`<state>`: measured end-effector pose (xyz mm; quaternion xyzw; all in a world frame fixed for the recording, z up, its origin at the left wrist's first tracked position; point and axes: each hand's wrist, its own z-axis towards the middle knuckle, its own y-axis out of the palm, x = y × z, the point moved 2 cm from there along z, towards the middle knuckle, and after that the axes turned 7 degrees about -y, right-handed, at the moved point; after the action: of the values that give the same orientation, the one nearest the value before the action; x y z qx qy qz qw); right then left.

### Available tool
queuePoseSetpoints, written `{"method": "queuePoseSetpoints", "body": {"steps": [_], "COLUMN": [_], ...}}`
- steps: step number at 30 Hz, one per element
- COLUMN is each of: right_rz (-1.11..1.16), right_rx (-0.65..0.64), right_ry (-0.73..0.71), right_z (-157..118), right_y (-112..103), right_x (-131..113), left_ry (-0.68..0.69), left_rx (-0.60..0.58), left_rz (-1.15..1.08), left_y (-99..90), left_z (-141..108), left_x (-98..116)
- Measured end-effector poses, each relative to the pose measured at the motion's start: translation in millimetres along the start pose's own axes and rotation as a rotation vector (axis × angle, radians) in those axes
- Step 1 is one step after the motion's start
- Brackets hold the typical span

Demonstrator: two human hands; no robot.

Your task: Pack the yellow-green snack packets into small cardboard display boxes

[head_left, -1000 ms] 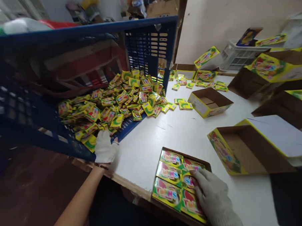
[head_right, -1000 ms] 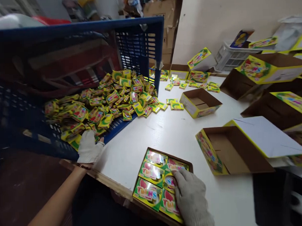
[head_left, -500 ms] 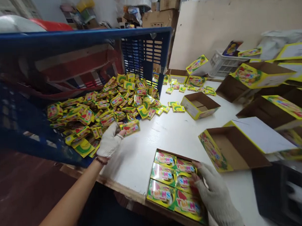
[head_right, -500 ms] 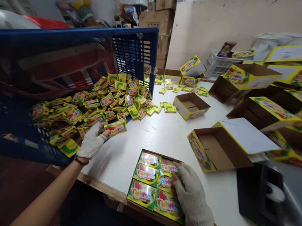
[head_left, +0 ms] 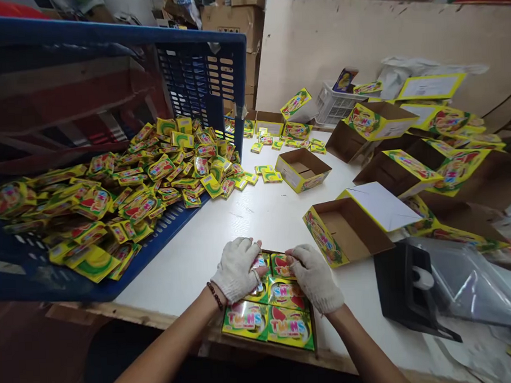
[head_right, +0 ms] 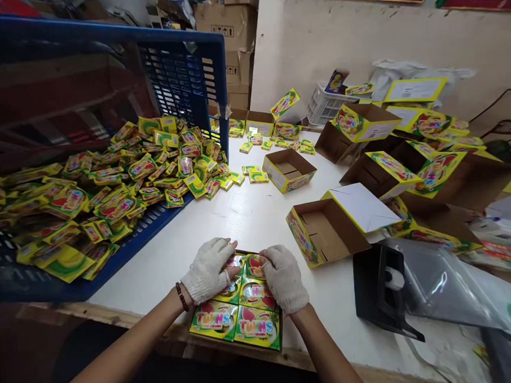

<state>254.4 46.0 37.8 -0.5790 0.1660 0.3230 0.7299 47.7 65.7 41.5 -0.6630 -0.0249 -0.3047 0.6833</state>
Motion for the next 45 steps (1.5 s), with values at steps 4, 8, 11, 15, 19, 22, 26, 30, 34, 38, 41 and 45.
{"method": "queuePoseSetpoints", "body": {"steps": [4,8,11,15,19,22,26,30,34,38,41,45], "right_rz": [-0.265,-0.554,-0.635,-0.791,-0.821,-0.750,-0.718,-0.693,-0.574,-0.265,-0.028,0.146], "right_rx": [0.093,-0.069,-0.226,-0.318,-0.214,-0.210,-0.315,-0.279,-0.147,0.093,0.059,-0.123], "right_ry": [-0.176,-0.203,-0.221,-0.189,-0.222,-0.302,-0.305,-0.325,-0.377,-0.458,-0.582,-0.432], "right_z": [-7,-12,-14,-18,-29,-39,-46,-44,-46,-36,-18,-11], "right_y": [21,27,25,25,32,44,56,56,50,33,23,20], "right_x": [6,4,0,-7,-17,-23,-26,-25,-24,-48,-78,-89], "left_ry": [-0.025,-0.023,-0.006,0.027,-0.108,-0.462,-0.826,-0.822,-0.733,-0.501,-0.206,-0.105], "left_rx": [-0.070,-0.054,-0.029,0.113,0.363,0.467,0.421,0.243,0.239,0.110,-0.052,-0.016], "left_rz": [0.081,0.061,0.012,-0.104,0.025,0.342,0.542,0.456,0.323,-0.007,-0.536,-0.531], "left_y": [6.8,8.5,12.1,17.6,-9.9,-63.6,-130.2,-149.4,-133.0,-83.8,-49.5,-41.7], "left_z": [-5,-6,-6,-8,0,6,6,4,-7,-29,-48,-57], "left_x": [-1,0,-1,-9,-54,-111,-175,-203,-186,-117,-47,-27]}}
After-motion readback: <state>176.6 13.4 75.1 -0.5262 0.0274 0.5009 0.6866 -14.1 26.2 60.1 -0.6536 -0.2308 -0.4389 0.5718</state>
